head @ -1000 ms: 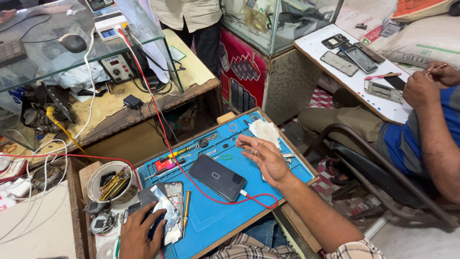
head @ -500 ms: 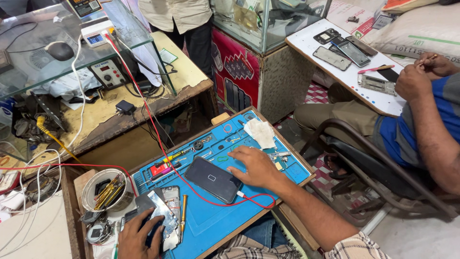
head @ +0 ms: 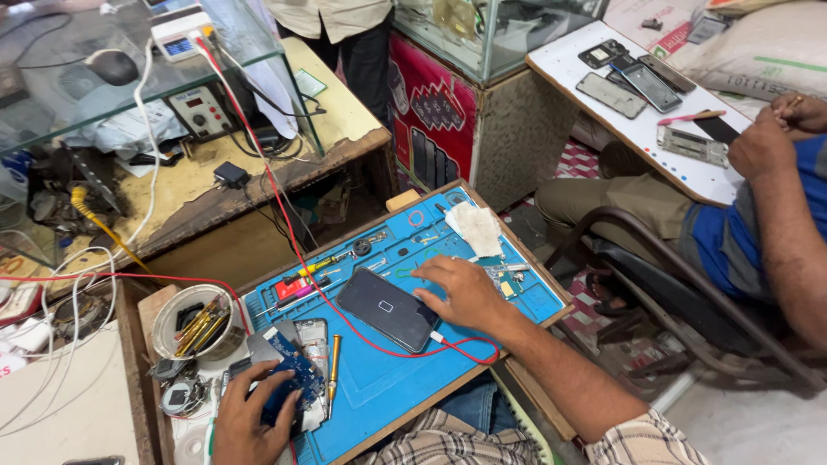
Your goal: The person holds a blue circuit board and repeatedly touches its surface with a finger, likely testing electrical continuity. They briefly reach for a power strip and adjust a cable, then resume handling the board. A smartphone and other tools remain on the workbench.
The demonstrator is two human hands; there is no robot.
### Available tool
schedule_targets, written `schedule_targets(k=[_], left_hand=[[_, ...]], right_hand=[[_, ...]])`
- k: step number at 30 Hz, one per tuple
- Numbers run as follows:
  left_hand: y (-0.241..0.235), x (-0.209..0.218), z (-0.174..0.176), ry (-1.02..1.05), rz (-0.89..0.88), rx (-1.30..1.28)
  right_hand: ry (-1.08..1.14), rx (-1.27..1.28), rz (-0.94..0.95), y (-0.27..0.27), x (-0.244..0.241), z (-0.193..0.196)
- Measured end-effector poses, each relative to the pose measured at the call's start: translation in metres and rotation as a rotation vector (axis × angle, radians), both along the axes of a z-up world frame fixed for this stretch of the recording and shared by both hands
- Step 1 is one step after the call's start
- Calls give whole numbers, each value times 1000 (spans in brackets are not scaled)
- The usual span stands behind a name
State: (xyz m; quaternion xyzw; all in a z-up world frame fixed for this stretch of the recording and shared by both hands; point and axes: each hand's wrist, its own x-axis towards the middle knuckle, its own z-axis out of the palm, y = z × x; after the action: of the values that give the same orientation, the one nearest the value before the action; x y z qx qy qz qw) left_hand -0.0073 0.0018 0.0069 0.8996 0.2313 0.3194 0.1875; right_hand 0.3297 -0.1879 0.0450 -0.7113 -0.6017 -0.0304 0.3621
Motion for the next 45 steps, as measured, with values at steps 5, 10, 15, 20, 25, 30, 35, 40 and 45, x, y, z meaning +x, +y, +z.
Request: schedule_targets(k=[5, 10, 15, 20, 25, 30, 35, 40, 45], left_hand=[[-8, 13, 19, 9, 21, -2], [-20, -9, 30, 4, 75, -104], [-21, 1, 36, -54, 41, -115], [-18, 8, 34, -170, 21, -169], [-10, -5, 23, -170, 108, -276], [-4, -2, 4, -290, 134, -518], [-2, -1, -5, -360, 89, -603], [1, -5, -14, -292, 140, -531], [3, -8, -20, -371, 117, -517]], right_hand=[[-1, 143, -7, -3, 8, -3], [770, 374, 159, 0, 21, -13], [834, 355, 72, -10, 27, -5], [-47, 365, 25, -9, -15, 16], [-44, 369, 293, -1, -81, 30], [254, 237, 376, 5, -151, 5], [463, 190, 313, 16, -161, -21], [427, 182, 348, 17, -153, -41], [484, 157, 378, 17, -150, -54]])
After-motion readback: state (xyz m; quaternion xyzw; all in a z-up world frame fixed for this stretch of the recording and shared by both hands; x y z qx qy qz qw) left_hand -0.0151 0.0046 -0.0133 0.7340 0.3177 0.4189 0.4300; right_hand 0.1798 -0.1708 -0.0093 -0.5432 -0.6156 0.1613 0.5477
